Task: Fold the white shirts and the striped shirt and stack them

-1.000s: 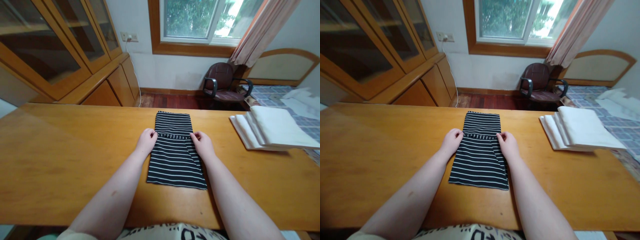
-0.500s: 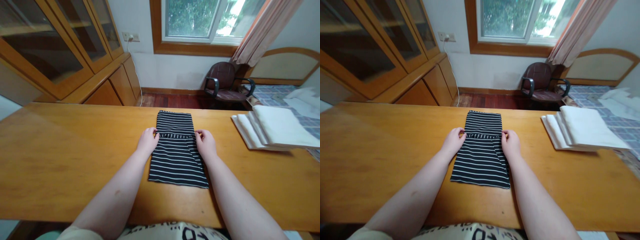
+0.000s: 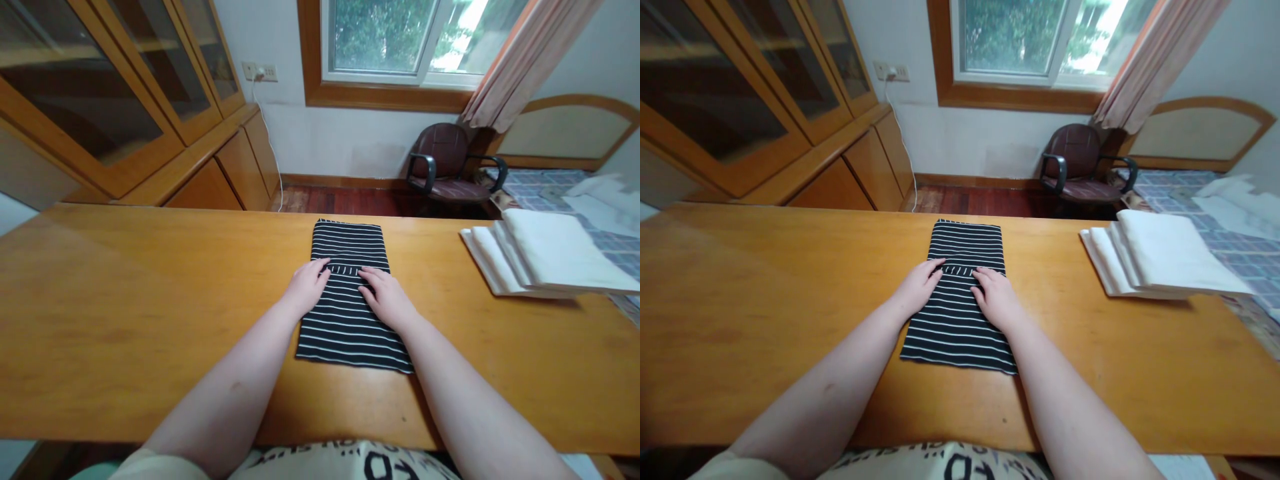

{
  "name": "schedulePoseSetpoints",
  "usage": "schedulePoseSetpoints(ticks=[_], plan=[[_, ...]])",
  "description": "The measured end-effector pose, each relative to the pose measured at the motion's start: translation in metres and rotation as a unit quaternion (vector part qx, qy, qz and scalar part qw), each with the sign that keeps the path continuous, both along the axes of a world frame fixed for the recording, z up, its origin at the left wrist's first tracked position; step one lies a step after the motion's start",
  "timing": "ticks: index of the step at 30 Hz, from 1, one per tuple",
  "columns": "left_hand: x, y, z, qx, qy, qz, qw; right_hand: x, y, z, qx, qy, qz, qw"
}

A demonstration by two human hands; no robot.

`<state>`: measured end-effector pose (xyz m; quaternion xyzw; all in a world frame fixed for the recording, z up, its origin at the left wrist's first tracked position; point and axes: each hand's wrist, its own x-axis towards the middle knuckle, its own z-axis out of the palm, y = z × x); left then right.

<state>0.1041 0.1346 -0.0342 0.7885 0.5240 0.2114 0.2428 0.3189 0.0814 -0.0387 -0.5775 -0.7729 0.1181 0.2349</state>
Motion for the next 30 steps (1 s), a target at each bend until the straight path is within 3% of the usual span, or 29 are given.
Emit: schedulePoseSetpoints(ticks=[2,5,10,12,15,17,22,24,28,30], plan=[[-0.005,0.008,-0.001,-0.005,-0.04,0.045,0.998,0.004,0.003,0.001,0.024,0.016,-0.049,0.998],[-0.011,0.014,0.002,-0.01,-0.063,0.05,0.997,0.01,0.008,0.003,0.036,0.036,-0.09,0.995],[-0.012,0.013,0.005,0.004,-0.015,0.038,0.999,0.013,0.007,0.007,0.093,0.096,-0.085,0.987],[-0.011,0.013,0.004,0.007,0.013,0.054,0.998,0.012,0.003,0.011,0.118,0.114,-0.04,0.986],[-0.01,0.012,0.003,0.012,0.045,0.075,0.996,0.006,-0.003,0.014,0.053,0.065,0.089,0.993],[-0.009,0.011,0.002,0.016,0.057,0.084,0.995,0.002,-0.004,0.013,-0.021,-0.005,0.125,0.992],[-0.006,0.011,0.001,0.006,0.078,0.095,0.992,0.001,0.001,0.003,-0.099,-0.113,0.002,0.989],[-0.009,0.011,0.004,0.007,0.073,0.101,0.992,0.003,0.002,0.001,-0.111,-0.126,-0.009,0.986],[-0.03,0.001,0.025,0.043,0.085,0.115,0.989,0.005,0.003,0.001,-0.122,-0.129,-0.003,0.984],[-0.044,-0.011,0.037,0.041,0.149,0.079,0.985,0.004,0.002,0.001,-0.122,-0.127,-0.004,0.984]])
